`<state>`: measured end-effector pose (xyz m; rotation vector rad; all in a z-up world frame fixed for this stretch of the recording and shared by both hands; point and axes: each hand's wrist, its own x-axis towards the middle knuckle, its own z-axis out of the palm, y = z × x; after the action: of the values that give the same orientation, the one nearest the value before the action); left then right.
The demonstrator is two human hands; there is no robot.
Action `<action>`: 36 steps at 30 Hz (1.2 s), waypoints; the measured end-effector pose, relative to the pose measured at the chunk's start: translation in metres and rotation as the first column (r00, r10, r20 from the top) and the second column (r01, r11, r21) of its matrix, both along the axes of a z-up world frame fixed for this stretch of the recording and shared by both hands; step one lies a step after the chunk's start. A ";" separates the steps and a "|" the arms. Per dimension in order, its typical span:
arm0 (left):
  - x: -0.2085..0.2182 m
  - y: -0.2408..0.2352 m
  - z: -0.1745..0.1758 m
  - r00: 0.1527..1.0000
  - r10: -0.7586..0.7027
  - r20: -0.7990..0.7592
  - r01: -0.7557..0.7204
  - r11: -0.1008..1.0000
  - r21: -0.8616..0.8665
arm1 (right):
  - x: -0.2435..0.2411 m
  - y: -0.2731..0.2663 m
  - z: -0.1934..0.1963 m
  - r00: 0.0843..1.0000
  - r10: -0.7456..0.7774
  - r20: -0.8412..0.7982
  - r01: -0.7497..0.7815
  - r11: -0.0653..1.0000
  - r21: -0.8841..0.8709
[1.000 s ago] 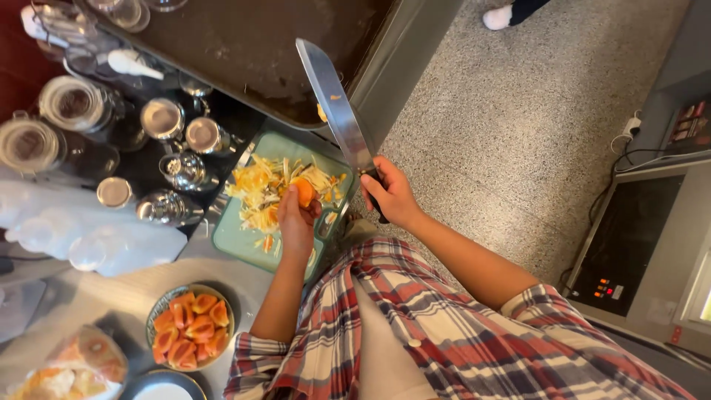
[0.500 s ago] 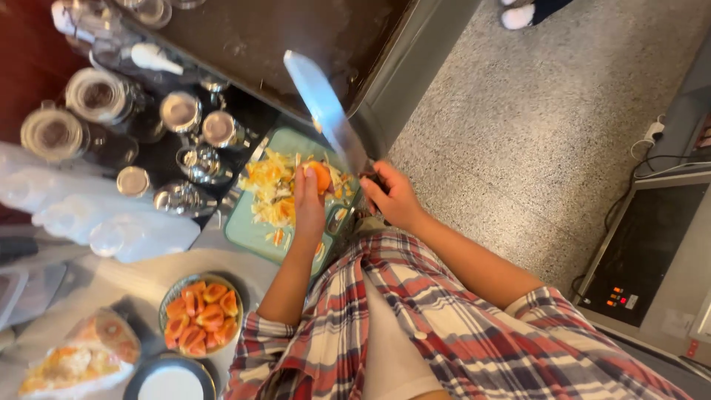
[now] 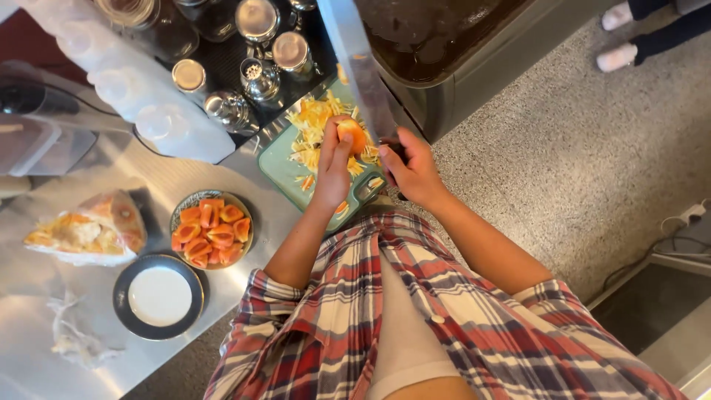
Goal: The person peels papaya pieces by hand over a cutting board, using a knife to trim remaining skin and seeds, and places the peeled orange pieces into a bowl while peels accumulate on the board.
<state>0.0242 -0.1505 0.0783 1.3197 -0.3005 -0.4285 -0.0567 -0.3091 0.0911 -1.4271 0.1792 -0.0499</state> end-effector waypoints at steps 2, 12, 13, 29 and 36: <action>0.000 0.004 0.001 1.000 0.016 0.018 -0.016 1.000 -0.004 | 0.004 0.002 0.003 0.999 0.037 0.002 -0.037 0.999 -0.027; -0.001 0.022 0.005 0.996 0.082 0.030 -0.082 0.997 0.013 | 0.006 0.018 0.006 0.996 0.090 -0.020 -0.090 0.996 -0.002; 0.000 0.021 0.004 0.996 0.088 0.030 -0.089 0.996 0.016 | 0.005 0.016 0.004 0.995 0.096 -0.020 -0.096 0.995 0.001; -0.006 0.035 0.034 0.969 0.070 0.238 -0.099 0.989 0.113 | 0.003 0.031 0.021 0.992 0.112 0.057 -0.104 0.986 -0.129; -0.003 0.041 0.041 0.955 0.155 0.254 -0.202 0.964 0.172 | 0.002 0.041 0.021 0.985 0.171 -0.025 -0.173 0.964 -0.204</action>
<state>0.0211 -0.1090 0.1188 1.5822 -0.3411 -0.1470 -0.0549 -0.2686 0.1118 -1.6448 0.0564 0.0820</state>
